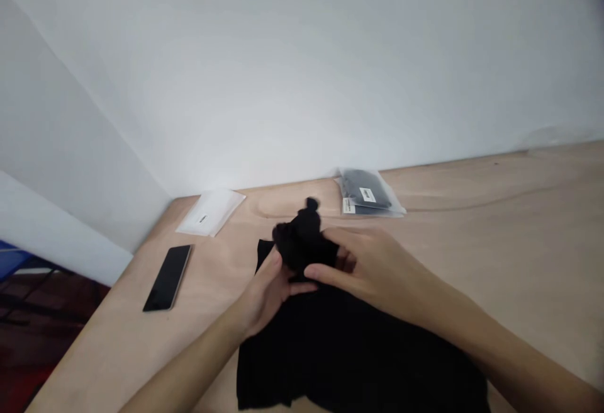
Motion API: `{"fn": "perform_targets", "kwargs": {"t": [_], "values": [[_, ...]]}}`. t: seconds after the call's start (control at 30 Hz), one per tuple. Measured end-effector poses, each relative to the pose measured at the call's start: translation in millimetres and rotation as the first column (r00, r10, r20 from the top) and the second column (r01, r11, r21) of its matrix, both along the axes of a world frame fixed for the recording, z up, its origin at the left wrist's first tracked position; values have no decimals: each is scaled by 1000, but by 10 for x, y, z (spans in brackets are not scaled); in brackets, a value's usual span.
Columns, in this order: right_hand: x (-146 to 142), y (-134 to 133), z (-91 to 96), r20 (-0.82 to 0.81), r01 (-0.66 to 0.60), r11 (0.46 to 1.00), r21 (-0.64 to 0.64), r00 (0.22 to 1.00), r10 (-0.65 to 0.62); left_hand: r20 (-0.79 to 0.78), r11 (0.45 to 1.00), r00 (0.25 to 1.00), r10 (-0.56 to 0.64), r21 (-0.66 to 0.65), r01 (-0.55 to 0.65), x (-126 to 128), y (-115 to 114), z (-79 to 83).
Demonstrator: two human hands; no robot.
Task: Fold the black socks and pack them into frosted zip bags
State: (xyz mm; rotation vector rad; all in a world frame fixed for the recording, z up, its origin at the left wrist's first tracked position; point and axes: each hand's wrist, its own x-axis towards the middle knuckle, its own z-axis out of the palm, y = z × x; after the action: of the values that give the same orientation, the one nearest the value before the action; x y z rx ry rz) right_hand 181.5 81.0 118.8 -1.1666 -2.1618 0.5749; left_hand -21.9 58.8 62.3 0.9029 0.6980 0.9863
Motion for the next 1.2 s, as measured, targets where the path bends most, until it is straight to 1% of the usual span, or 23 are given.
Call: {"fn": "perform_targets", "kwargs": {"t": [0.03, 0.07, 0.13, 0.2, 0.27, 0.3, 0.37, 0.43, 0.5, 0.57, 0.63, 0.67, 0.7, 0.77, 0.8, 0.83, 0.87, 0.9, 0.97, 1.03, 1.1, 1.13, 1.2], "values": [[-26, -2, -28, -3, -34, 997, -73, 999, 34, 56, 997, 998, 17, -75, -13, 53, -19, -22], [-25, 11, -51, -11, -40, 992, -123, 999, 39, 72, 989, 996, 47, -140, -37, 81, -26, -43], [48, 65, -79, -52, 2, 989, -147, 999, -10, 41, 970, 991, 128, -215, -117, 84, -19, -75], [184, 119, -88, -129, 77, 987, -144, 987, -96, -1, 953, 976, 216, -215, -211, 38, -5, -91], [336, 138, -100, -235, 158, 971, -178, 952, -198, -15, 935, 951, 308, -181, -306, -32, 2, -97], [404, 132, -116, -305, 196, 960, -200, 919, -251, -13, 925, 938, 348, -159, -345, -72, 1, -98], [515, 99, -176, -473, 239, 938, -250, 815, -334, -1, 910, 917, 399, -124, -396, -151, -8, -97], [588, 56, -270, -645, 223, 931, -291, 673, -362, 11, 902, 906, 423, -102, -420, -220, -22, -93], [625, 23, -371, -741, 153, 925, -347, 561, -371, 7, 899, 902, 432, -92, -429, -268, -37, -86], [630, -1, -452, -762, 82, 890, -448, 486, -429, -11, 899, 903, 429, -92, -428, -297, -51, -79], [618, -19, -498, -738, 35, 828, -559, 433, -517, -36, 904, 910, 414, -98, -415, -316, -63, -74], [613, -27, -509, -728, 35, 804, -594, 402, -555, -48, 908, 913, 405, -99, -407, -326, -69, -71], [612, -34, -515, -724, 46, 792, -608, 376, -578, -59, 913, 918, 391, -98, -395, -339, -74, -68], [634, -47, -519, -728, 84, 796, -599, 358, -585, -68, 933, 935, 348, -78, -352, -375, -82, -57], [659, -51, -521, -730, 113, 805, -582, 362, -579, -67, 941, 941, 331, -52, -335, -397, -84, -50], [694, -56, -526, -726, 141, 813, -564, 383, -571, -69, 945, 943, 325, -19, -327, -421, -85, -43], [735, -60, -534, -711, 167, 821, -547, 425, -560, -77, 944, 941, 330, 14, -330, -444, -82, -36], [781, -64, -543, -684, 191, 829, -526, 484, -546, -90, 939, 934, 345, 40, -342, -467, -76, -31], [868, -85, -563, -600, 232, 855, -464, 627, -496, -126, 926, 917, 378, 60, -374, -503, -52, -27], [925, -140, -574, -493, 269, 894, -358, 759, -426, -150, 919, 907, 393, 56, -389, -522, -15, -29], [924, -251, -564, -393, 262, 931, -254, 852, -347, -146, 914, 902, 406, 62, -401, -520, 30, -30], [898, -329, -549, -351, 239, 943, -231, 884, -310, -140, 910, 899, 415, 69, -409, -509, 52, -24], [798, -508, -491, -288, 147, 957, -250, 932, -218, -123, 901, 893, 433, 81, -425, -467, 94, 7]]}}
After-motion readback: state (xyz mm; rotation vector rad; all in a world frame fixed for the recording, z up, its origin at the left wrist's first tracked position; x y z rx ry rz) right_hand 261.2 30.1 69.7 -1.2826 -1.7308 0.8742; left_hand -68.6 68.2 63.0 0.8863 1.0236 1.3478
